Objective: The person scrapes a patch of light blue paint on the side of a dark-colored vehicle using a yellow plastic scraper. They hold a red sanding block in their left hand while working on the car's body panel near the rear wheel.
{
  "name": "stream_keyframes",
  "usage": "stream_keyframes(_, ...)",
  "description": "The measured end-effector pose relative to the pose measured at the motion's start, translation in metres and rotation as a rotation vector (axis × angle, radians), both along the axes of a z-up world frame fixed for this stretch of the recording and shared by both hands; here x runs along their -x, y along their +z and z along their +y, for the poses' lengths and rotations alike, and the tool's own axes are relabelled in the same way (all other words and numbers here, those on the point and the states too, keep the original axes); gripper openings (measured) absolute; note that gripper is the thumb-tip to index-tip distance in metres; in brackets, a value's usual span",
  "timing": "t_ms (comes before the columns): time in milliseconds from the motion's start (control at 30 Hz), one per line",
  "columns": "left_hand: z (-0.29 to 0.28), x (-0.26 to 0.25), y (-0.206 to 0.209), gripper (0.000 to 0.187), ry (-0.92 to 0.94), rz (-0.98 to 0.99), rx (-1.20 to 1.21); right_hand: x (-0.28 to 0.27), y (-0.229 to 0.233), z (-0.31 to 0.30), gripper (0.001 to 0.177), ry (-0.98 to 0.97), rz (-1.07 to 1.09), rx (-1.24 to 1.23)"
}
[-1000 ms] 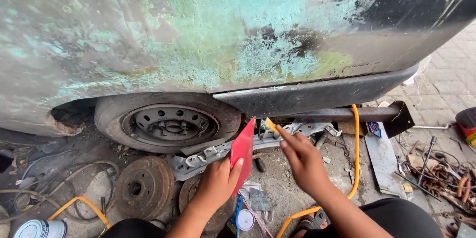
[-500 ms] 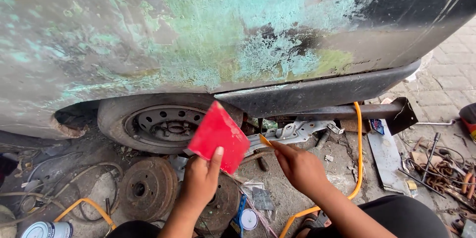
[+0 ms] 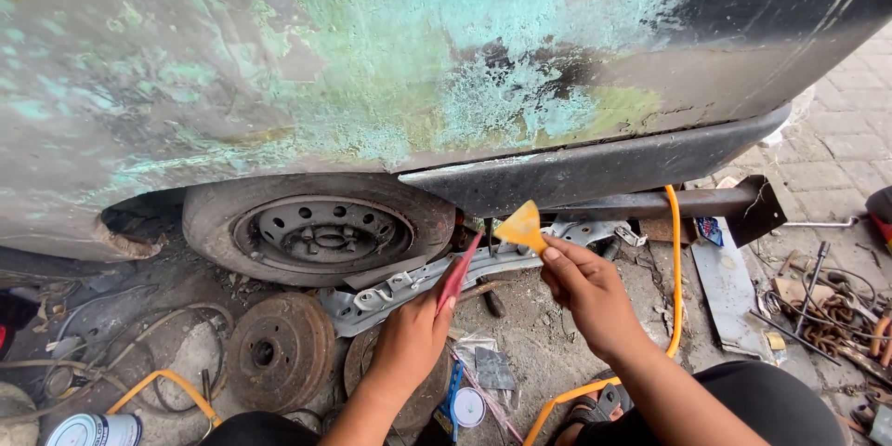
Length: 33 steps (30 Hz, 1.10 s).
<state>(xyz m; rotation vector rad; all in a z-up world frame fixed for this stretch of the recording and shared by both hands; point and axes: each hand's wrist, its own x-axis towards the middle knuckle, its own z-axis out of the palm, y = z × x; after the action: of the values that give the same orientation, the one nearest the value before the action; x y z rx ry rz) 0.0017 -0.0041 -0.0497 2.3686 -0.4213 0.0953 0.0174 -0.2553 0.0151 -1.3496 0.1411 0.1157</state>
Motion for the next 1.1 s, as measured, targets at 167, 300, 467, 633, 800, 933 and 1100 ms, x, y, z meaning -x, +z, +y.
stream_keyframes(167, -0.01, 0.005, 0.014, 0.036, 0.094, 0.178, 0.133, 0.005, -0.034, 0.008, 0.049, 0.083, -0.573, 0.991)
stream_keyframes(300, 0.004, 0.003, 0.018, 0.047, 0.201, 0.114, 0.499, 0.005, -0.074, 0.017, 0.051, 0.173, -0.71, 1.352)
stream_keyframes(467, 0.054, -0.002, 0.061, 0.043, 0.424, -0.13, 0.481, -0.008, -0.044, 0.01, 0.043, 0.138, -0.574, 1.237)
stream_keyframes(633, 0.076, -0.009, 0.056, 0.039, 0.554, -0.111, 0.505, -0.041, -0.013, -0.019, 0.042, 0.009, -0.774, 1.356)
stream_keyframes(800, 0.063, -0.02, 0.036, 0.033, 0.563, 0.194, 1.007, -0.078, 0.018, -0.048, 0.031, -0.086, -0.989, 1.615)
stream_keyframes(933, 0.06, -0.03, 0.013, 0.04, 0.552, 0.442, 1.258, -0.11, 0.01, -0.055, 0.035, 0.04, -1.186, 1.557)
stream_keyframes(1100, 0.061, -0.036, 0.015, 0.045, 0.557, 0.45, 1.434, -0.122, 0.006, -0.054, 0.039, 0.121, -1.244, 1.549)
